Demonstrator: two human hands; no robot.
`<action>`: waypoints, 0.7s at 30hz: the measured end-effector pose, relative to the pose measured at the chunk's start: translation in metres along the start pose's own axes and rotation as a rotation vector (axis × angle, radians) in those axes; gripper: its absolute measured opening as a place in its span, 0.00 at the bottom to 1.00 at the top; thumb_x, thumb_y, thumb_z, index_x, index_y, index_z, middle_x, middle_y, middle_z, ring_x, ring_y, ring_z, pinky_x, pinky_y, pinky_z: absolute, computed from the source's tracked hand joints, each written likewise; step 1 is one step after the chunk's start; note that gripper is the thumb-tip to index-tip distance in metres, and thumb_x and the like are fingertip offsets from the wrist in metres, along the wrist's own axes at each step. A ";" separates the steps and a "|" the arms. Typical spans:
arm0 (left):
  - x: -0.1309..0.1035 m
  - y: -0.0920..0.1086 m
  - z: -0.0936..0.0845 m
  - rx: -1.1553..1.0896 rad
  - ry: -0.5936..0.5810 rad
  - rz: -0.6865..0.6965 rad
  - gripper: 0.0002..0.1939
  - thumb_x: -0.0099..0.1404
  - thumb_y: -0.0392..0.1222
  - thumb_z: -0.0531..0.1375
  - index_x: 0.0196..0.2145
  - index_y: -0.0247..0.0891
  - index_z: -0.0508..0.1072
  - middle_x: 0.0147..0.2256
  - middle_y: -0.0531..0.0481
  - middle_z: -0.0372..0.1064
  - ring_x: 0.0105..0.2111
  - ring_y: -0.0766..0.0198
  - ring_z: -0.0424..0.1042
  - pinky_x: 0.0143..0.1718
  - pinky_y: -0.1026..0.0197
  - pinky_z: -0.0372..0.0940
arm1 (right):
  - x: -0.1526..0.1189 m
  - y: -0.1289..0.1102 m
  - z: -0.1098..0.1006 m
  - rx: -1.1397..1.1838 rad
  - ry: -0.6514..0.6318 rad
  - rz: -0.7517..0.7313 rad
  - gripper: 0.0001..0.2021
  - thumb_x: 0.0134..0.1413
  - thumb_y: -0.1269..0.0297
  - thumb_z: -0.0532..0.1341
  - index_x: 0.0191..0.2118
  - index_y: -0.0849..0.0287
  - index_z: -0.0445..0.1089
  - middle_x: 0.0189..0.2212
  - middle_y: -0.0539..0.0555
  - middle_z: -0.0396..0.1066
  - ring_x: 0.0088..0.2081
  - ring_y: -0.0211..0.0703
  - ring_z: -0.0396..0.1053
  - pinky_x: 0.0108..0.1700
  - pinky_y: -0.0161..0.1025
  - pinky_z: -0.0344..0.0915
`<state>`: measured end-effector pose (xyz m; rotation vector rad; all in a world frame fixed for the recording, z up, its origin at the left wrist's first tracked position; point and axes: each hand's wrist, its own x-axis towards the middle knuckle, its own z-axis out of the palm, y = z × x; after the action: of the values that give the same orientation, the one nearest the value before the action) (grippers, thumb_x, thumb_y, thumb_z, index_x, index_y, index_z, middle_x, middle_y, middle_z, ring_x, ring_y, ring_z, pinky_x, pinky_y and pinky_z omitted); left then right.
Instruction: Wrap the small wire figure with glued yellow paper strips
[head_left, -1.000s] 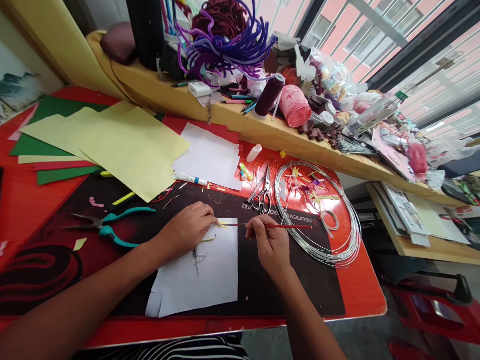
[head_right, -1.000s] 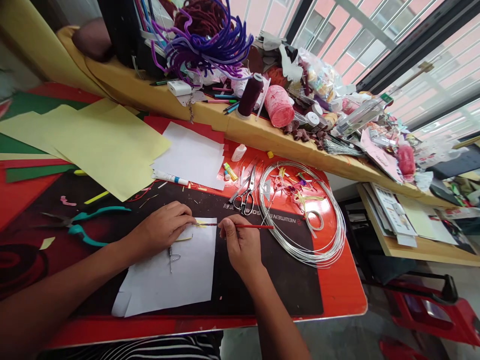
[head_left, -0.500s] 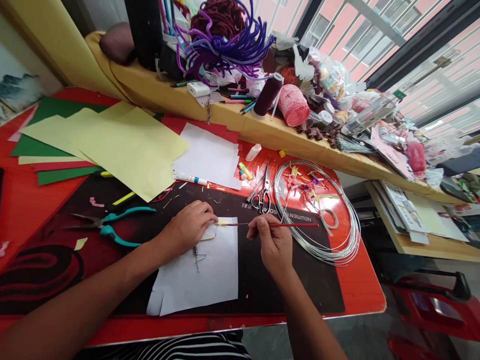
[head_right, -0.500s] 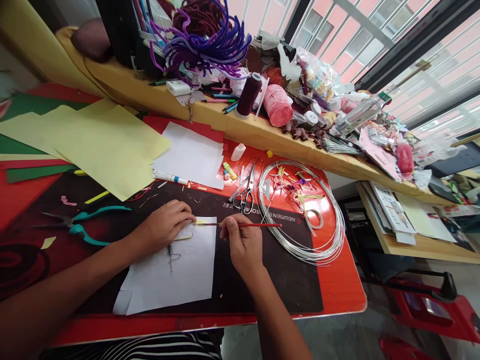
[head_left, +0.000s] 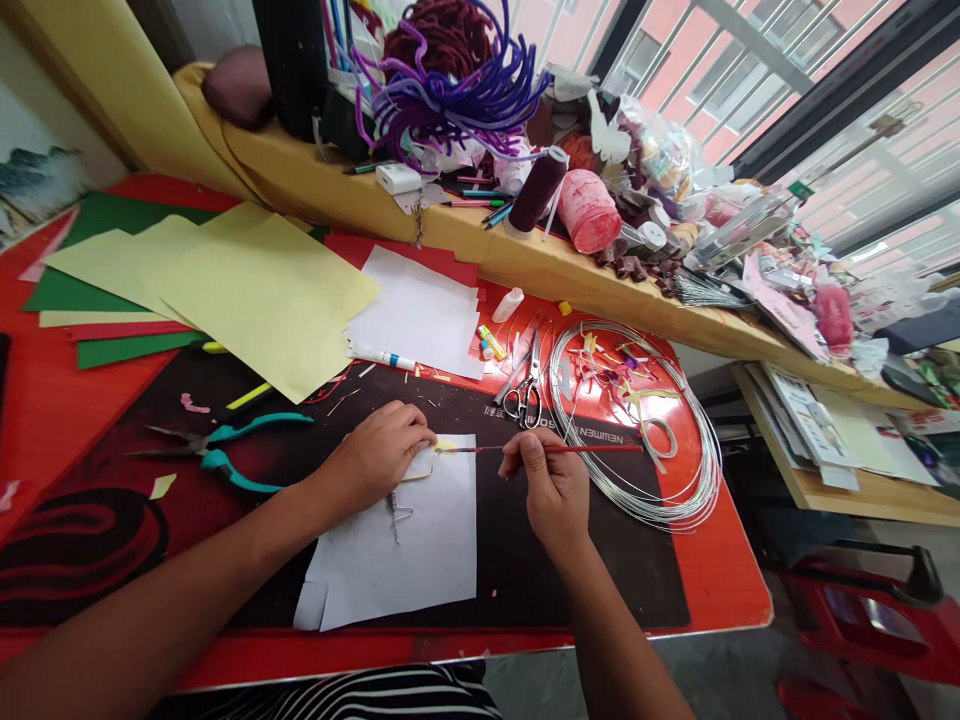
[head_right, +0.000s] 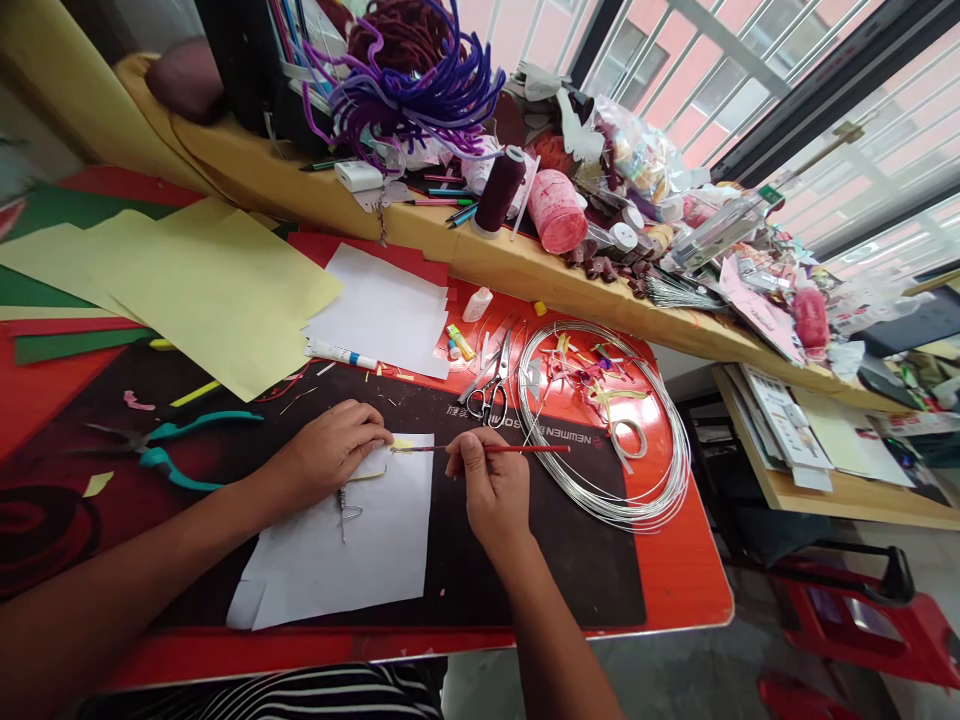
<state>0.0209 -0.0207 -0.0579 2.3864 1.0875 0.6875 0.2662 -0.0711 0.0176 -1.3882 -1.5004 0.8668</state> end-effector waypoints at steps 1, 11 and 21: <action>0.000 0.000 0.000 -0.001 0.001 -0.001 0.16 0.77 0.33 0.52 0.43 0.38 0.81 0.42 0.45 0.74 0.43 0.56 0.70 0.46 0.54 0.68 | 0.000 0.000 0.001 0.002 0.004 0.001 0.20 0.76 0.52 0.55 0.34 0.56 0.74 0.24 0.51 0.73 0.26 0.42 0.71 0.31 0.39 0.68; -0.003 0.001 0.000 0.040 0.003 0.018 0.15 0.76 0.32 0.53 0.44 0.37 0.81 0.43 0.45 0.74 0.43 0.56 0.70 0.47 0.53 0.68 | -0.001 0.002 -0.002 -0.028 -0.008 0.019 0.20 0.75 0.51 0.56 0.33 0.56 0.74 0.23 0.51 0.73 0.25 0.42 0.72 0.30 0.38 0.68; -0.009 0.005 -0.001 0.101 -0.014 0.041 0.16 0.75 0.29 0.54 0.47 0.38 0.81 0.44 0.43 0.74 0.43 0.53 0.69 0.47 0.50 0.69 | -0.001 0.007 -0.005 -0.015 0.001 0.024 0.20 0.76 0.53 0.56 0.33 0.56 0.74 0.23 0.50 0.73 0.26 0.42 0.71 0.31 0.38 0.67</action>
<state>0.0183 -0.0302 -0.0567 2.5007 1.0944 0.6425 0.2734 -0.0711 0.0127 -1.4206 -1.4948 0.8713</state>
